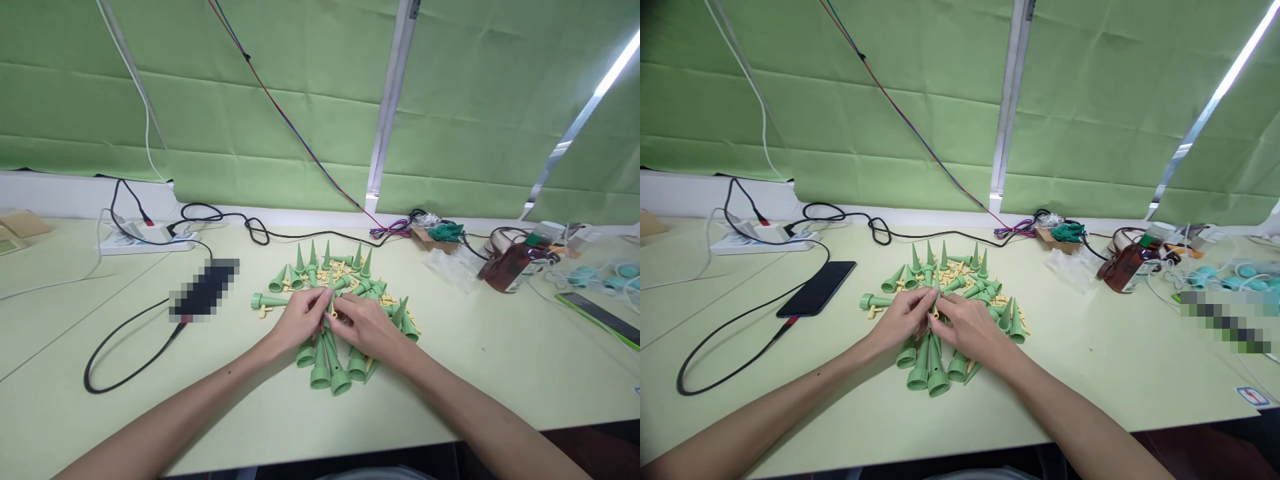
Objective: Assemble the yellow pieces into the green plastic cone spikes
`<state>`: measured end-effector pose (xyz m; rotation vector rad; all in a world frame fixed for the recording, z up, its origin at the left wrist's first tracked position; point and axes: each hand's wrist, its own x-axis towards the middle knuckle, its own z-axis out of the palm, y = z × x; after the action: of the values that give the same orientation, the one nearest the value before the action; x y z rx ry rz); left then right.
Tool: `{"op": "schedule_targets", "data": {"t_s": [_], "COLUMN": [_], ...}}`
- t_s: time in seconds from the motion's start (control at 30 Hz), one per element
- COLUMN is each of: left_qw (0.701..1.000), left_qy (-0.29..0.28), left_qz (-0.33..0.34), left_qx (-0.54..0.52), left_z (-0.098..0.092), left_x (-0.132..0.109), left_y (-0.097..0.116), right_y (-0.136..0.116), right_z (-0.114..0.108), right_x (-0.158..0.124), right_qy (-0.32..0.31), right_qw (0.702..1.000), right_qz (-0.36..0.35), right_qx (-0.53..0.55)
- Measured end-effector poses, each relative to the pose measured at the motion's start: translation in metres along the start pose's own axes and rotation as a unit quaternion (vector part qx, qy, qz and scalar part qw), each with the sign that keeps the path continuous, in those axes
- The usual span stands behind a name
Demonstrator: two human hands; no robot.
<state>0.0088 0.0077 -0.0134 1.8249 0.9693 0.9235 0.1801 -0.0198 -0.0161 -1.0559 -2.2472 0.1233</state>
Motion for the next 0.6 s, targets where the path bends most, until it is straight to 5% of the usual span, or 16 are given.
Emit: {"op": "schedule_targets", "data": {"t_s": [0.6], "left_qw": [0.999], "left_qy": [-0.022], "left_qz": [-0.017], "left_qx": [-0.031], "left_z": [0.0024], "left_x": [-0.0004], "left_y": [-0.0014], "right_y": [-0.0011], "right_z": [0.0027], "right_x": [0.0011], "right_qy": [0.012], "right_qw": [0.997], "right_qz": [0.039], "right_qx": [0.071]}}
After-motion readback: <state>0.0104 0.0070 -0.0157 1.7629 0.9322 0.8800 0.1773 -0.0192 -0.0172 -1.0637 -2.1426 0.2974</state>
